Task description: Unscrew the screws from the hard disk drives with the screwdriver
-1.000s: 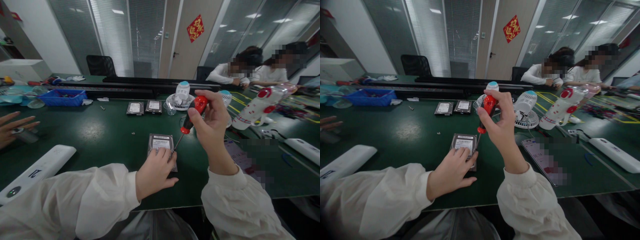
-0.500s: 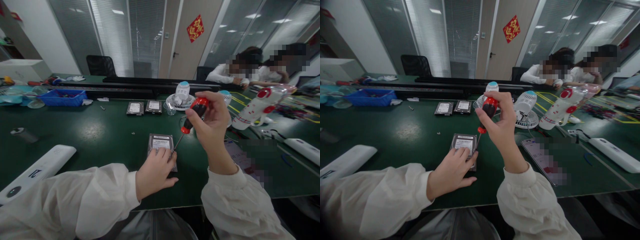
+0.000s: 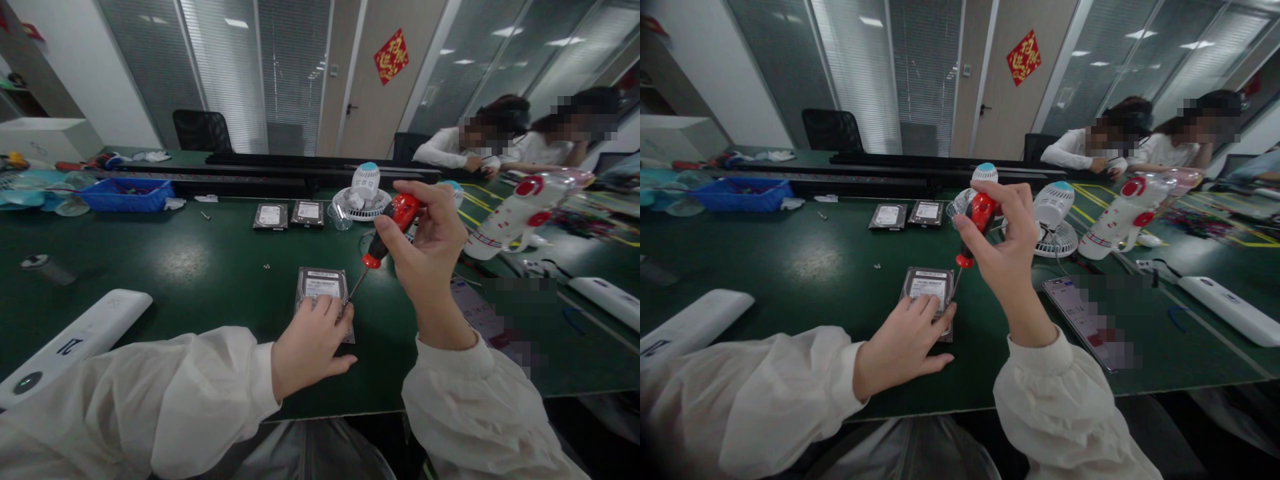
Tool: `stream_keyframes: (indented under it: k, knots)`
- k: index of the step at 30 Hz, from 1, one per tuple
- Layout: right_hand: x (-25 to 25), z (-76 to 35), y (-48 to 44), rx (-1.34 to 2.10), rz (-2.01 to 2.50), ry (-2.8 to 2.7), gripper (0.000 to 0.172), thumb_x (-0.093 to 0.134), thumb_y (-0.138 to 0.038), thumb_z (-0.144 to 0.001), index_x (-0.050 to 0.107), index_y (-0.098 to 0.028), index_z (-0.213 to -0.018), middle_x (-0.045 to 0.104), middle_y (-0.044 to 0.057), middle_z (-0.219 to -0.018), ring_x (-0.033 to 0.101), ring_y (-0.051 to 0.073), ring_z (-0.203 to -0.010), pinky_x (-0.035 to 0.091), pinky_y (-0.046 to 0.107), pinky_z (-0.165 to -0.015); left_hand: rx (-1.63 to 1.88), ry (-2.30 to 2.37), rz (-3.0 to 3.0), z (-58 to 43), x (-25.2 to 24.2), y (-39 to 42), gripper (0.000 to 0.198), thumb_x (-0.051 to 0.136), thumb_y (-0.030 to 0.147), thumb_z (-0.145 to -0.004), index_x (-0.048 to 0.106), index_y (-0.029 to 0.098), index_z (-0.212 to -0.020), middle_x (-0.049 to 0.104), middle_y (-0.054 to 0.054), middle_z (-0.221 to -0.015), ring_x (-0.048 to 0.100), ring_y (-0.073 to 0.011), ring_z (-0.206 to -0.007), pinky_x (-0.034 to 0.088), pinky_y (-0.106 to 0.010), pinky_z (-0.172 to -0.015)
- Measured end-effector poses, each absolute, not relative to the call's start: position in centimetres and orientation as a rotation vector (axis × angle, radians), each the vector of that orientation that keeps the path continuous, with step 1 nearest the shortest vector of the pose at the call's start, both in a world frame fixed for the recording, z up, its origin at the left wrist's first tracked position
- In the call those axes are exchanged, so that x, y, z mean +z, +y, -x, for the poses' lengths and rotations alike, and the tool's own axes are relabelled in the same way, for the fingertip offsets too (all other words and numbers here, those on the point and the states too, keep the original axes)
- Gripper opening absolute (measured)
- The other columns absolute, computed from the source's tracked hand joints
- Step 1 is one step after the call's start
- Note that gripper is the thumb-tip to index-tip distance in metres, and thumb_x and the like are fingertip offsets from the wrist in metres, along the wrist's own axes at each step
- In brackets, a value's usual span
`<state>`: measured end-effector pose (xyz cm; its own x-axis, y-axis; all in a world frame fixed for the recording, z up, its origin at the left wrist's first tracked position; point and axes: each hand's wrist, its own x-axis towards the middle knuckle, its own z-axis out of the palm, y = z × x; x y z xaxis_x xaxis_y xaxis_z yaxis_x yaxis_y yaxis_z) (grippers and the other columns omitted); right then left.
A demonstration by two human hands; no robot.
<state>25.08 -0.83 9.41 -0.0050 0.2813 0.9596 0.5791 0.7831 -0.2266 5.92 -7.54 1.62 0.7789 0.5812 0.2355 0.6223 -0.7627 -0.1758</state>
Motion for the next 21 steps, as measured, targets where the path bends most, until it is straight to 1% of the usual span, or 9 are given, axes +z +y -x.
stream_keyframes:
  k: [2,4,7,9,13,15,17,19,21]
  knots:
    - [9.31,-25.22,-0.85,-0.235,0.728,-1.608,0.041,0.071,-0.039,-0.089,0.067,-0.032,-0.129,0.066,0.004,-0.105,0.063,0.023,-0.1,0.053,0.052,-0.097,-0.244,-0.933,2.725,-5.95,1.59,-7.54,0.078,0.05,0.068,-0.095,0.053,0.01,-0.146,0.062,-0.018,-0.122,0.056,-0.0321,-0.106,0.045,-0.044,-0.083]
    - [9.1,-25.45,-0.84,-0.175,0.736,-1.615,0.043,0.063,-0.041,-0.094,0.064,-0.033,-0.136,0.068,0.004,-0.109,0.065,0.025,-0.102,0.053,0.054,-0.097,-0.245,-0.931,2.722,-5.97,1.55,-7.53,0.077,0.05,0.068,-0.095,0.053,0.01,-0.146,0.062,-0.019,-0.122,0.056,-0.032,-0.106,0.045,-0.043,-0.083]
    - [8.89,-25.6,-0.77,-0.12,0.712,-1.628,0.042,0.054,-0.043,-0.099,0.061,-0.033,-0.139,0.069,0.005,-0.115,0.065,0.026,-0.105,0.053,0.055,-0.096,-0.259,-0.931,2.719,-5.96,1.48,-7.53,0.077,0.052,0.068,-0.094,0.054,0.011,-0.145,0.062,-0.018,-0.121,0.056,-0.0318,-0.106,0.045,-0.043,-0.082]
    - [8.91,-25.5,-0.73,-0.161,0.713,-1.639,0.041,0.057,-0.044,-0.097,0.063,-0.031,-0.136,0.068,0.005,-0.113,0.064,0.025,-0.104,0.052,0.053,-0.098,-0.269,-0.929,2.713,-5.93,1.42,-7.55,0.077,0.052,0.068,-0.094,0.054,0.01,-0.145,0.062,-0.018,-0.12,0.056,-0.032,-0.106,0.045,-0.043,-0.082]
    - [9.04,-25.22,-0.72,-0.27,0.747,-1.596,0.042,0.072,-0.043,-0.087,0.065,-0.027,-0.126,0.065,0.004,-0.11,0.063,0.021,-0.096,0.054,0.048,-0.094,-0.275,-0.926,2.704,-5.92,1.4,-7.61,0.077,0.052,0.068,-0.094,0.055,0.01,-0.145,0.062,-0.018,-0.12,0.056,-0.0322,-0.106,0.044,-0.043,-0.082]
    - [8.99,-25.25,-0.74,-0.23,0.776,-1.589,0.042,0.069,-0.043,-0.09,0.064,-0.027,-0.128,0.067,0.005,-0.109,0.064,0.021,-0.094,0.055,0.047,-0.092,-0.269,-0.926,2.707,-5.93,1.45,-7.63,0.077,0.052,0.068,-0.094,0.055,0.01,-0.145,0.062,-0.018,-0.119,0.057,-0.032,-0.105,0.044,-0.043,-0.082]
    - [8.9,-25.35,-0.75,-0.142,0.771,-1.601,0.042,0.061,-0.042,-0.095,0.061,-0.028,-0.135,0.069,0.005,-0.108,0.066,0.021,-0.095,0.056,0.047,-0.091,-0.262,-0.927,2.713,-5.95,1.51,-7.64,0.077,0.052,0.068,-0.094,0.055,0.01,-0.145,0.063,-0.017,-0.119,0.057,-0.0319,-0.105,0.045,-0.043,-0.082]
    - [8.83,-25.42,-0.72,-0.07,0.726,-1.61,0.044,0.053,-0.043,-0.099,0.056,-0.03,-0.14,0.069,0.005,-0.116,0.069,0.021,-0.097,0.057,0.045,-0.091,-0.255,-0.927,2.717,-5.97,1.55,-7.62,0.077,0.051,0.067,-0.094,0.054,0.01,-0.145,0.062,-0.018,-0.12,0.057,-0.0319,-0.105,0.045,-0.044,-0.082]
    - [8.84,-25.4,-0.68,-0.048,0.683,-1.617,0.042,0.051,-0.044,-0.099,0.055,-0.032,-0.139,0.068,0.004,-0.123,0.071,0.021,-0.1,0.057,0.044,-0.091,-0.253,-0.93,2.719,-5.97,1.57,-7.59,0.077,0.05,0.068,-0.095,0.053,0.01,-0.146,0.062,-0.018,-0.121,0.056,-0.0319,-0.106,0.044,-0.044,-0.083]
